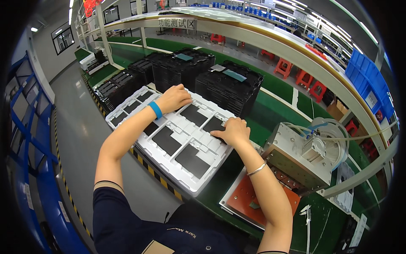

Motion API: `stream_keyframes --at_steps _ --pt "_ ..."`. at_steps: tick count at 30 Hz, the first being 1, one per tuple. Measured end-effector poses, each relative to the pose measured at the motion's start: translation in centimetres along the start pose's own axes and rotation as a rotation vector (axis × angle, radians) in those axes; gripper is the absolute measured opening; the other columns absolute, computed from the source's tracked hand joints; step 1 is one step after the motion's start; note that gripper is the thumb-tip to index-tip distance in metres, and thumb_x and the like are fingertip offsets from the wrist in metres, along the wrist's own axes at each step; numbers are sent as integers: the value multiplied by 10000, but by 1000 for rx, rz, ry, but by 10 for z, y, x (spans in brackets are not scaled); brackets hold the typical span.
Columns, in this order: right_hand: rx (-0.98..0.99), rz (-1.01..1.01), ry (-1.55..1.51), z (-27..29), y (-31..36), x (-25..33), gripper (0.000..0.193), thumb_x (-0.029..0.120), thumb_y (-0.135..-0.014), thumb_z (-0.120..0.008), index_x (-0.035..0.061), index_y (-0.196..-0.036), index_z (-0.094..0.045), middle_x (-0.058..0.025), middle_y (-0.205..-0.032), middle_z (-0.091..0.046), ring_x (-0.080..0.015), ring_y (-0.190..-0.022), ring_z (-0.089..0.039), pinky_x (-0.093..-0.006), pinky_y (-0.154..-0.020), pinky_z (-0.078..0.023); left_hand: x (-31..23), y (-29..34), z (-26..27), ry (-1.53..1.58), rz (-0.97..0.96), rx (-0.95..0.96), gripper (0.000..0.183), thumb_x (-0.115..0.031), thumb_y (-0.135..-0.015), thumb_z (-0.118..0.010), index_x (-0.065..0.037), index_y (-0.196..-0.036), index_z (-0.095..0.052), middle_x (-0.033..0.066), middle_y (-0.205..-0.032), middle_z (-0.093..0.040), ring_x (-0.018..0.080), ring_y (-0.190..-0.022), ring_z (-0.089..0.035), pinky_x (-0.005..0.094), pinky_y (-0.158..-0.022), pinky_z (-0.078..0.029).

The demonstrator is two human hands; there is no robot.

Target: The person repeatedly picks up small black rectangular components from a white foam tray and places them into a metal press machine. They operate the press to process each component, then remove it and return it to the tray. The person also uses a caliper to measure one component during the sequence.

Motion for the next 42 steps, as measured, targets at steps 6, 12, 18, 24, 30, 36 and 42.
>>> stream_keyframes --at_steps 6,12,18,24,30,36,42 --pt "-287 120 -498 -2 11 4 448 149 -666 -886 59 -995 -596 -150 -898 -683 -281 -837 -651 -373 -763 -505 25 -6 -10 -81 93 -82 377 -338 -907 -647 -42 -678 -702 91 -644 -595 291 -740 -533 426 -713 -440" --pt "-504 361 -534 65 120 -23 314 70 -795 -776 55 -1059 -607 -165 -869 -700 -330 -784 -695 -363 -648 -516 -36 -29 26 153 85 -183 434 -316 -948 -613 -39 -614 -624 83 -591 -522 268 -706 -490 402 -814 -401" --pt "-352 -29 -941 60 236 -116 284 23 -778 -807 -23 -1027 -677 -83 -974 -712 -109 -865 -656 -259 -709 -526 -97 -23 -5 174 138 -31 510 -244 -938 -639 20 -517 -522 206 -528 -519 393 -587 -489 498 -643 -386" --pt "-291 -296 -631 37 279 -165 271 50 -757 -813 25 -1015 -735 -80 -943 -654 -180 -863 -632 -306 -766 -505 -200 -64 49 229 -83 -116 181 -117 -803 -730 -46 -735 -578 99 -757 -533 326 -798 -515 472 -865 -400" --pt "-466 4 -171 34 261 -144 209 116 -750 -803 82 -947 -743 -27 -931 -647 -237 -870 -589 -353 -746 -472 -326 -45 26 484 -610 368 551 -449 -777 -752 -75 -1152 -601 118 -1197 -558 263 -1158 -539 499 -1047 -384" --pt "-398 137 -104 24 245 -142 290 54 -785 -669 54 -1075 -685 -44 -1008 -648 -242 -916 -583 -363 -780 -470 -342 -34 -4 441 -681 553 788 -568 -856 -628 -36 -1414 -464 192 -1497 -408 328 -1403 -369 511 -1108 -309" --pt "-370 170 19 24 246 -134 358 59 -762 -631 -16 -1111 -651 -106 -1093 -636 -282 -1056 -593 -407 -899 -471 -347 -34 -5 384 -724 583 801 -601 -857 -597 -33 -1408 -470 183 -1503 -407 316 -1433 -337 518 -1140 -271"
Point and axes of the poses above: each hand's wrist, its own y-axis away from the middle knuckle, its own z-axis out of the back of the hand, x = y × z, the point moved 4 cm from there along -y, towards the middle knuckle
